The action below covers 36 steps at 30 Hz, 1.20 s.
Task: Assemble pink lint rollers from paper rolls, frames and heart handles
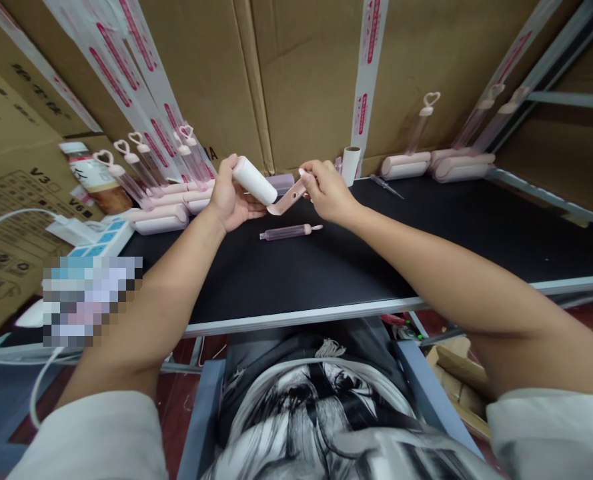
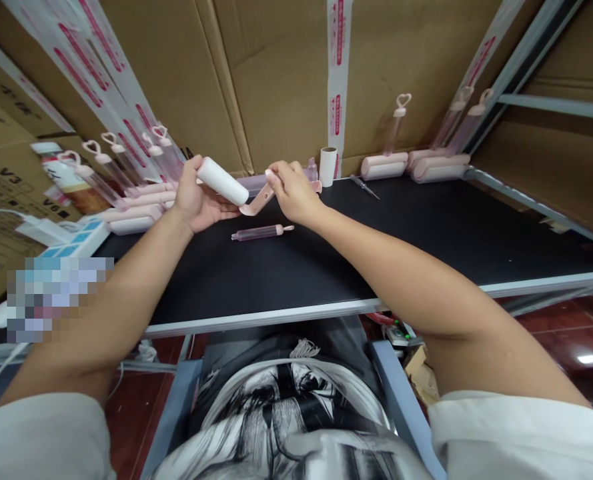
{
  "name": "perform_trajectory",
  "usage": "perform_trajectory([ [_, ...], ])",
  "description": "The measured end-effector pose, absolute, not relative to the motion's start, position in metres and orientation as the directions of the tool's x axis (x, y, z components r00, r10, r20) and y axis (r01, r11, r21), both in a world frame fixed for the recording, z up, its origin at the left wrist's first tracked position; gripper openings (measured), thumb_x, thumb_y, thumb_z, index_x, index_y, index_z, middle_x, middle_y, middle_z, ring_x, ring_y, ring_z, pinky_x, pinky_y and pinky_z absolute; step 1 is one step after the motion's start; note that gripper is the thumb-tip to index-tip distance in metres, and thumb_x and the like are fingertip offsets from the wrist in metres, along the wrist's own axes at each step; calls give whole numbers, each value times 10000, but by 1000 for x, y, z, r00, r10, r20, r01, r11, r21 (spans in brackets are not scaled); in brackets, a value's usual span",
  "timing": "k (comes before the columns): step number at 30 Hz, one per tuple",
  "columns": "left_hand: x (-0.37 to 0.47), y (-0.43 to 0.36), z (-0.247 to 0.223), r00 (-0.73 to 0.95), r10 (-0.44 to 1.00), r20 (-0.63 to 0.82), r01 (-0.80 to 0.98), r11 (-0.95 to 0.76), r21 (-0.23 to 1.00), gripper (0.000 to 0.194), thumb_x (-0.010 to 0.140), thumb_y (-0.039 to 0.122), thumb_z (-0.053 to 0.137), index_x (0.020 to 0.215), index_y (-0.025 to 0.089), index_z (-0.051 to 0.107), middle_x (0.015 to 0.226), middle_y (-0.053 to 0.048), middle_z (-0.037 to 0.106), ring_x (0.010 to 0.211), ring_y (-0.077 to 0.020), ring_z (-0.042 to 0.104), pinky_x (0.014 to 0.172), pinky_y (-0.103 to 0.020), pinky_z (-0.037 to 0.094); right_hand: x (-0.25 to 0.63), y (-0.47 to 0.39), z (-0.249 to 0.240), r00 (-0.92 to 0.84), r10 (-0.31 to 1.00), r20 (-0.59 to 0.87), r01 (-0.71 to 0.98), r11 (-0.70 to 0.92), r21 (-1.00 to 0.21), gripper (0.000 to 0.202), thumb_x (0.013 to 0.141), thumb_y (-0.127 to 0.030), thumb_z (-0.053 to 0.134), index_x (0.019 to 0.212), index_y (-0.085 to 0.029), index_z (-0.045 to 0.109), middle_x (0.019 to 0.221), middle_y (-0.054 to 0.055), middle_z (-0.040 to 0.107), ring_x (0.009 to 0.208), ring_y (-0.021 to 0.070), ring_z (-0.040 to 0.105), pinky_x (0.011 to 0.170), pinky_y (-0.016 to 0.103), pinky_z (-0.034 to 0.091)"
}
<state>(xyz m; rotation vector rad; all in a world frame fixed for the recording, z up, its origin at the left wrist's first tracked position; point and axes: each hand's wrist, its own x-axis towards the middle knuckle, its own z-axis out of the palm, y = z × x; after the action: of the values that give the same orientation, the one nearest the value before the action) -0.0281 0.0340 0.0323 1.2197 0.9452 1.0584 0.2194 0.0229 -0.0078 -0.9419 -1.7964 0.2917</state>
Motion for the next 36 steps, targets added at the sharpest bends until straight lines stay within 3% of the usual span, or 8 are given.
perform_trajectory([
  [4,-21,28,36,309,951,-30,-109,67,992,922,766,1038,396,1059,213,687,901,-168,791,882,-387,806,845,-547,655,223,27,-1,-75,654,753,462,692,-555,672,1017,-883,429,1050,-258,676,988,84,633,1123,326,624,1098,546,508],
  [8,-10,12,46,387,916,-103,-42,129,991,958,810,1023,280,999,186,707,870,-168,818,783,-369,812,753,-513,666,227,24,9,-58,574,817,452,744,-491,690,1012,-896,419,995,-254,670,948,64,616,1085,292,648,1053,507,548],
  [15,10,-20,59,602,779,-174,90,151,984,870,930,852,238,1138,173,740,910,-156,837,838,-387,834,733,-526,672,213,-12,27,28,596,803,318,756,-572,652,964,-901,523,966,-267,675,949,46,642,875,218,688,801,380,611],
  [22,15,-28,58,600,769,-220,199,124,972,883,929,845,231,1189,180,749,884,-154,825,838,-378,828,636,-473,662,204,-23,30,17,562,827,373,764,-526,738,960,-914,521,886,-209,726,857,39,671,876,208,691,832,395,543],
  [29,19,-23,54,540,816,-207,260,72,963,847,982,794,212,1177,165,744,886,-164,801,815,-395,821,641,-529,654,199,-17,26,24,644,765,314,721,-617,697,951,-909,551,851,-227,655,855,43,653,931,229,662,877,404,556],
  [36,24,-11,36,418,902,-108,93,76,993,690,979,790,329,1127,239,719,952,-118,798,937,-397,820,751,-603,684,195,-11,19,36,700,714,306,672,-674,691,950,-913,545,841,-238,645,845,48,654,910,228,640,836,392,556],
])
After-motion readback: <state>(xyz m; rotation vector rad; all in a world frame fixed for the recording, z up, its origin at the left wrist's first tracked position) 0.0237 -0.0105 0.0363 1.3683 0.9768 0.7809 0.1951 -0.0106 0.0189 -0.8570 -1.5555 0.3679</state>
